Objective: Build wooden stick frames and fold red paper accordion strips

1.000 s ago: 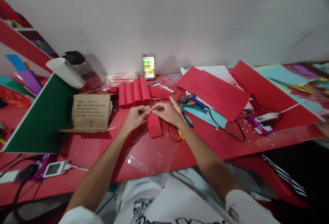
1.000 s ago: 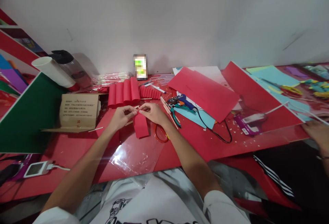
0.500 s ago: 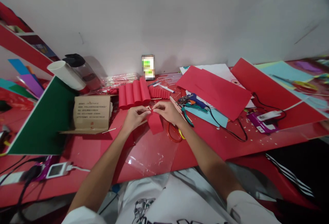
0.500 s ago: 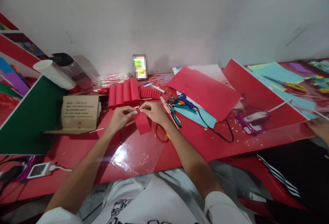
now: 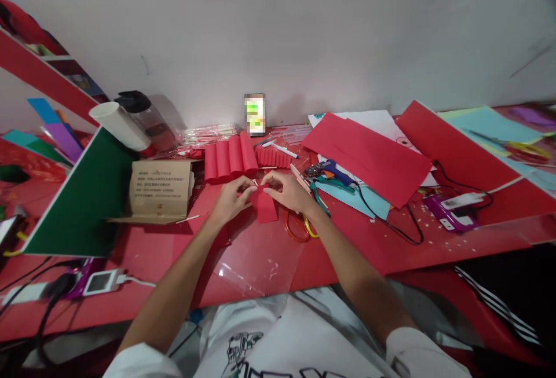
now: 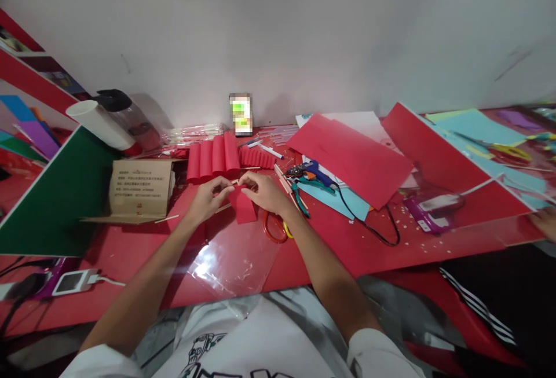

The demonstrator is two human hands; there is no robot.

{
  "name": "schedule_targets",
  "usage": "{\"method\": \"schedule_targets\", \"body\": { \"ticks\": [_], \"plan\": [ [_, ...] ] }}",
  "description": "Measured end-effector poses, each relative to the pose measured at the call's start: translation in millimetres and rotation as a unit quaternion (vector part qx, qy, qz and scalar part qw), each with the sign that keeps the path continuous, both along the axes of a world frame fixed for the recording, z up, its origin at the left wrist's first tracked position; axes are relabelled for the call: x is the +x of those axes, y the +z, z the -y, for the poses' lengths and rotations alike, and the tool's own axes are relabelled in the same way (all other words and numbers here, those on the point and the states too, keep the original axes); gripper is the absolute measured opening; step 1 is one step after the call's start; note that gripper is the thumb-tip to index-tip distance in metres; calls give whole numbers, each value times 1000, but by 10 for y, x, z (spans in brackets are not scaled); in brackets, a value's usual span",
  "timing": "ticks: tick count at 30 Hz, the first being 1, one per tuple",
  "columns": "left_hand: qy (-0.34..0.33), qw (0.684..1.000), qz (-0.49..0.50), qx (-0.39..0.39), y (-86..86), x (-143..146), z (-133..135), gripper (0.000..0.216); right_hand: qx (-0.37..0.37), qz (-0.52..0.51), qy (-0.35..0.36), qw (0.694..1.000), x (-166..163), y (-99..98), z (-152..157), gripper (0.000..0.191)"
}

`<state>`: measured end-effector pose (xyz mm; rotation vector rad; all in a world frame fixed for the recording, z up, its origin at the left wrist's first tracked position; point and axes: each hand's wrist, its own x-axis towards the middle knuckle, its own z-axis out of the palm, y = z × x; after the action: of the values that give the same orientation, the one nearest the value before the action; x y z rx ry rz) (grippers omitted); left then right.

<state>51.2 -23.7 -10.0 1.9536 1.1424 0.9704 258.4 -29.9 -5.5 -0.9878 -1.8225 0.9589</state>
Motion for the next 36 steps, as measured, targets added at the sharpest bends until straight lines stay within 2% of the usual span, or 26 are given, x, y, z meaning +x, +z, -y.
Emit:
{"method": "schedule_targets", "body": {
  "ticks": [7,10,14,20,25,36],
  "plan": [
    [-36,994,85,-58,9,55,29,31,74,-10,-49,996,32,-22,-18,13],
    [-23,992,107,-66,-32,70,7,29,46,-18,-19,999,31,-35,-28,14],
    [3,994,102,-47,-79,80,-3,25,-4,-17,13,1000,8,-25,-14,27],
    [3,996,84,-18,-35,85,47,24,17,-15,-41,999,-2,-29,-17,15],
    [-3,996,87,-11,-36,79,39,25,18,-20,-42,999,23,-50,-34,15],
    [31,995,95,19,-40,75,22,18,12,-18,-34,999,25,-2,-13,18]
  ]
}}
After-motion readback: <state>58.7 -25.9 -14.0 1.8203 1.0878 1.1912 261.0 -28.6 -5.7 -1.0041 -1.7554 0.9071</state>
